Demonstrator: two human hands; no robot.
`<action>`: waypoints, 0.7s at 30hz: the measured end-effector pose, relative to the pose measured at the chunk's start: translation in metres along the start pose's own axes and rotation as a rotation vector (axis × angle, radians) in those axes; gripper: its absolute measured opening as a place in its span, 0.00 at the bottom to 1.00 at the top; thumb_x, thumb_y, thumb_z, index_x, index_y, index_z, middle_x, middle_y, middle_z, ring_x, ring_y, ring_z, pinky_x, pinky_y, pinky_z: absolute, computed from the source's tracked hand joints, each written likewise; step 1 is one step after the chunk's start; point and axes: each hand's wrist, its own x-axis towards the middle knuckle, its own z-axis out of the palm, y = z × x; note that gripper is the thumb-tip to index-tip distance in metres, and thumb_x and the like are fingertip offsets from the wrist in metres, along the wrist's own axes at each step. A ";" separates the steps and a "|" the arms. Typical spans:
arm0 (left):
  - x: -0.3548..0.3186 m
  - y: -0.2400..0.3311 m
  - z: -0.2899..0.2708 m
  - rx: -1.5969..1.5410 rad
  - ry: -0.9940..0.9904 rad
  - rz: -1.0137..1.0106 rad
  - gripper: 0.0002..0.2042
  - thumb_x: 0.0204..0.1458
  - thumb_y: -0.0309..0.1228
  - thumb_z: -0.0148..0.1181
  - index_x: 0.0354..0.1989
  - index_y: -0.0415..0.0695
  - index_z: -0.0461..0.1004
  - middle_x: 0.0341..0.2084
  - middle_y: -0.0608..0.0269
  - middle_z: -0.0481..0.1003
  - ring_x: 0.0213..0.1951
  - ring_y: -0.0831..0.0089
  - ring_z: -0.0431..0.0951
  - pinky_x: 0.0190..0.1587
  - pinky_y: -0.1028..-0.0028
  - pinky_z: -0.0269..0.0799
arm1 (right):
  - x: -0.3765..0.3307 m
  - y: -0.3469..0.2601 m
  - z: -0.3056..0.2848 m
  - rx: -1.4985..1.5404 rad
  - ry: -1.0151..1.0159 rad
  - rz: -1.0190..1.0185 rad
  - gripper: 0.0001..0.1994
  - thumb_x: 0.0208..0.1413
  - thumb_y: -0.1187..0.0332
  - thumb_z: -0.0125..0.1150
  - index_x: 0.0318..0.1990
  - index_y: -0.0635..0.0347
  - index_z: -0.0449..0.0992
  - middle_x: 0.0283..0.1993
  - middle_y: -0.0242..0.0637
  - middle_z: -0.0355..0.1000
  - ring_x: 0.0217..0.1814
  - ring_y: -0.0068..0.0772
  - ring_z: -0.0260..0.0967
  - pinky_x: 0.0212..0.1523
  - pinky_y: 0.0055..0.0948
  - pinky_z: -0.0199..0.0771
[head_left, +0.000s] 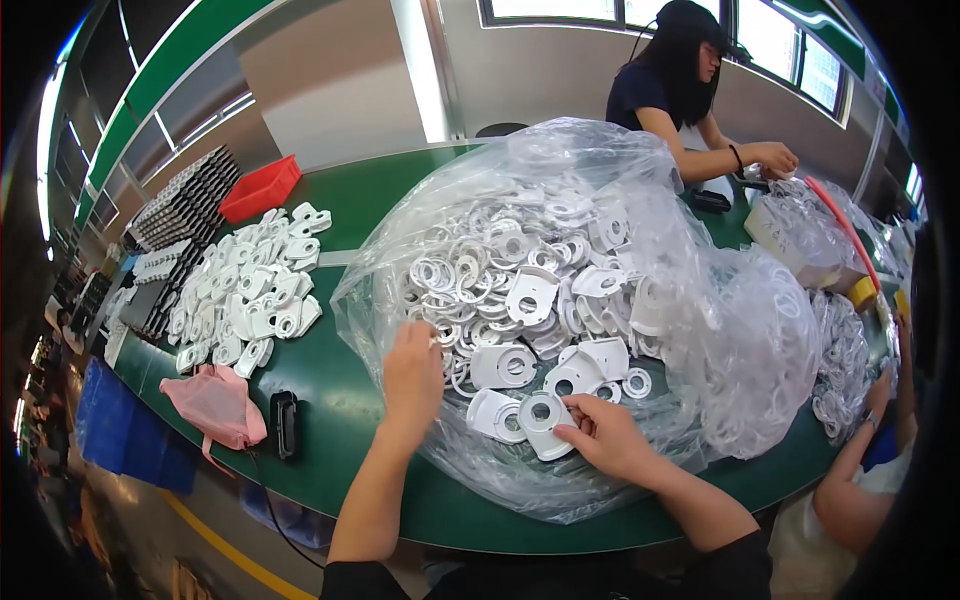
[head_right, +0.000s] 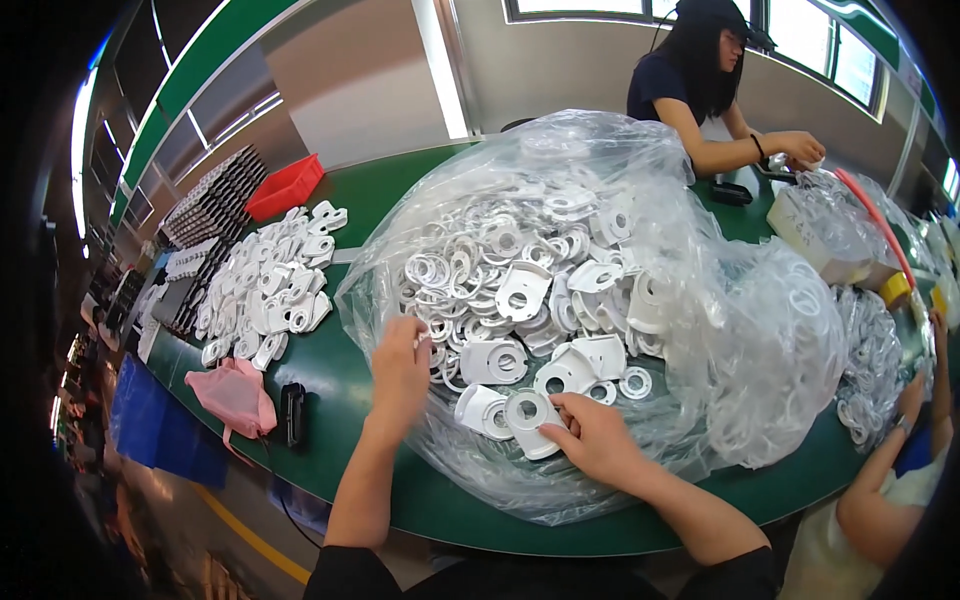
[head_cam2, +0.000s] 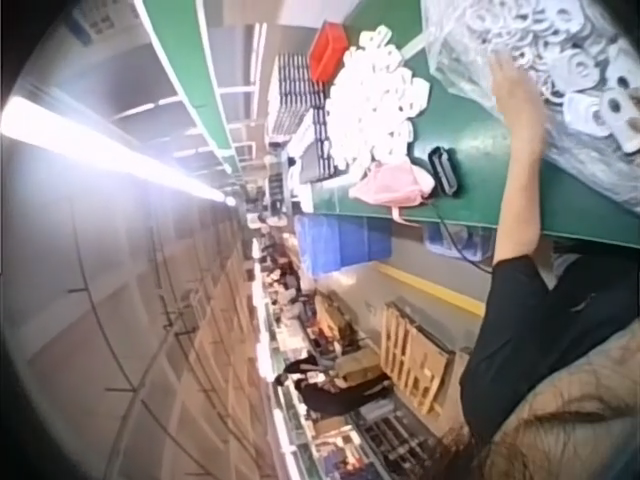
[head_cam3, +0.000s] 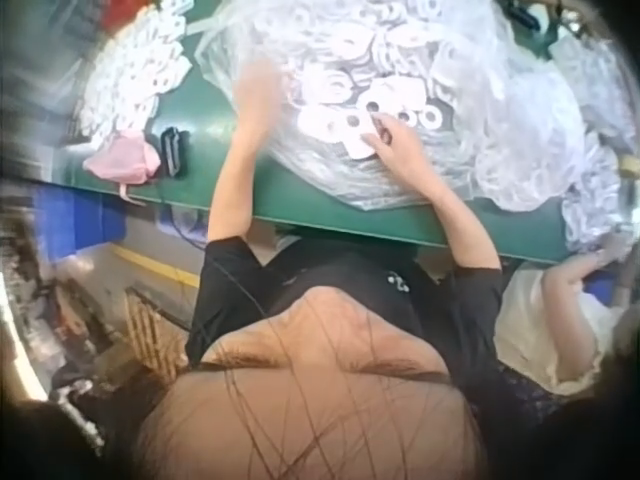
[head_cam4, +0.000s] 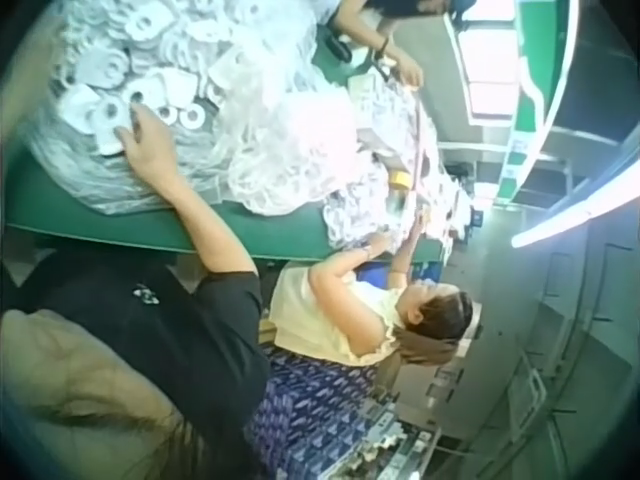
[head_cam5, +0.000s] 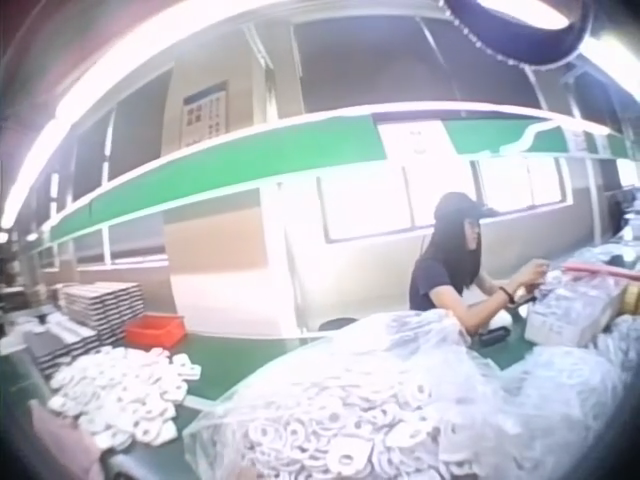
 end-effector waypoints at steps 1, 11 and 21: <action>0.004 0.000 -0.002 -0.007 0.054 0.006 0.08 0.45 0.27 0.60 0.30 0.38 0.68 0.33 0.53 0.69 0.36 0.50 0.71 0.36 0.58 0.67 | 0.000 0.000 0.000 0.003 0.002 0.002 0.18 0.47 0.66 0.65 0.44 0.67 0.72 0.23 0.36 0.68 0.20 0.26 0.63 0.24 0.24 0.64; 0.004 -0.006 0.018 0.111 0.177 0.028 0.11 0.43 0.29 0.63 0.33 0.42 0.68 0.32 0.58 0.70 0.37 0.57 0.70 0.35 0.62 0.67 | 0.006 0.008 -0.001 0.183 -0.001 0.060 0.14 0.50 0.68 0.62 0.43 0.67 0.72 0.25 0.31 0.68 0.23 0.17 0.61 0.26 0.19 0.63; 0.005 0.015 -0.024 0.022 0.255 -0.131 0.12 0.42 0.21 0.59 0.38 0.40 0.69 0.27 0.57 0.71 0.32 0.58 0.71 0.34 0.64 0.66 | 0.012 0.008 -0.010 0.598 -0.008 0.186 0.10 0.55 0.71 0.58 0.41 0.67 0.69 0.26 0.26 0.70 0.27 0.12 0.61 0.28 0.14 0.59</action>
